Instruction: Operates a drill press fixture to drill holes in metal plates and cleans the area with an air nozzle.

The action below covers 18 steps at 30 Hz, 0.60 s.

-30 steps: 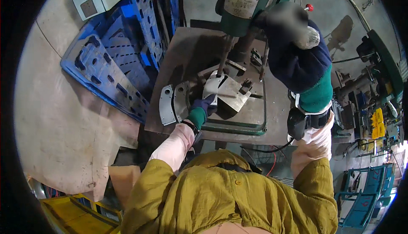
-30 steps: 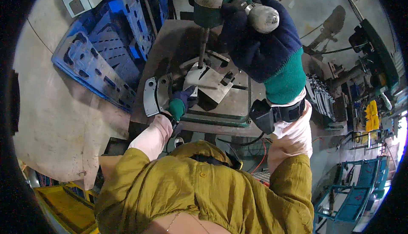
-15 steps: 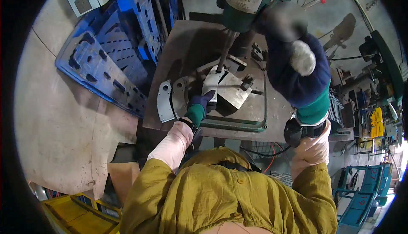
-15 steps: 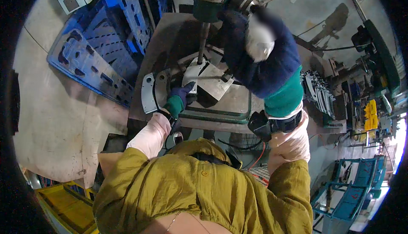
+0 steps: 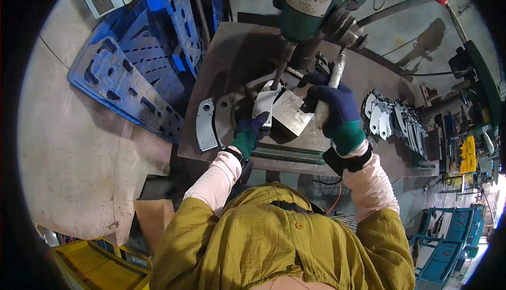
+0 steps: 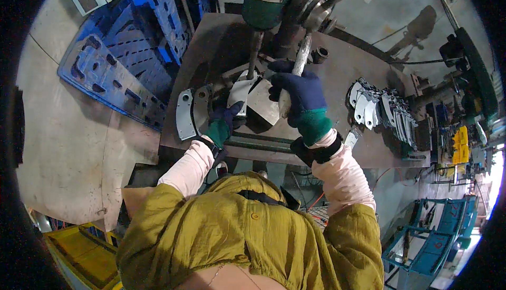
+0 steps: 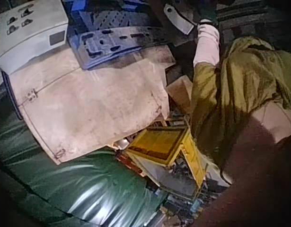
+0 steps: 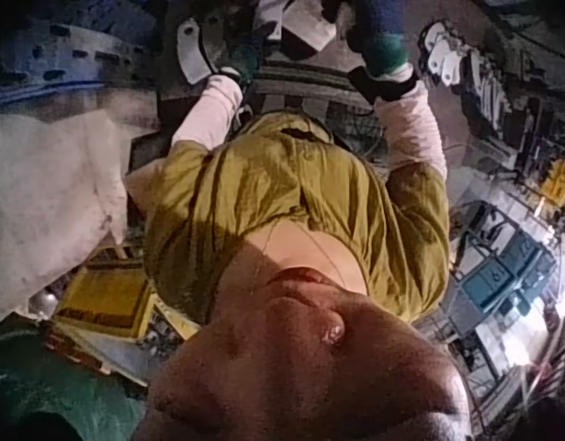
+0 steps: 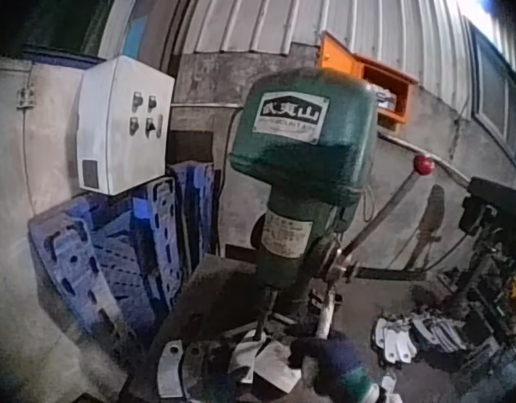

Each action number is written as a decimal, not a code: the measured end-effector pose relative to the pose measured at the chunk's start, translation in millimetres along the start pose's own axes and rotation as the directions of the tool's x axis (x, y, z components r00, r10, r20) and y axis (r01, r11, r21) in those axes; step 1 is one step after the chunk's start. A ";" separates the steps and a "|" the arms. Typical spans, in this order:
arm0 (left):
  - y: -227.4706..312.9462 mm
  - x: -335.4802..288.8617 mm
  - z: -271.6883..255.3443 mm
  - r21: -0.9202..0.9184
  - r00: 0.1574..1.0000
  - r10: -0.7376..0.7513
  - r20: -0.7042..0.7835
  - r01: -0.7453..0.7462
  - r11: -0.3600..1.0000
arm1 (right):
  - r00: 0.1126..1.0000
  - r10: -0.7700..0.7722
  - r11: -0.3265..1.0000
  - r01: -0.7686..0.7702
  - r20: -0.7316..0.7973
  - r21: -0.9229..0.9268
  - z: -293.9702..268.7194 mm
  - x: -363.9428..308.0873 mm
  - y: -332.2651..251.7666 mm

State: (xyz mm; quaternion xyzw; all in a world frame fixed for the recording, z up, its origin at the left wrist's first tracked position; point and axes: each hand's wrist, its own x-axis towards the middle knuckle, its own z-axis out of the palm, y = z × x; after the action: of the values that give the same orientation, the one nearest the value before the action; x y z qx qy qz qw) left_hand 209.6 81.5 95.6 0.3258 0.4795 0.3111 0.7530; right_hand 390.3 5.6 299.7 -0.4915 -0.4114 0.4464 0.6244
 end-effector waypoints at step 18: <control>2.1 11.0 -7.3 0.691 0.964 0.201 -0.172 -0.028 0.723 | 0.895 -0.293 0.884 0.120 -0.336 -0.452 -28.7 41.0 59.9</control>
State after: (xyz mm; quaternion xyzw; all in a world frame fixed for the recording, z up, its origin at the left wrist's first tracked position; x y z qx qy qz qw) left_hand 206.3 92.7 89.1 0.5694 0.6243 0.1955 0.4977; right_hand 419.2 45.1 239.0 -0.6461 -0.4140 0.1685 0.6186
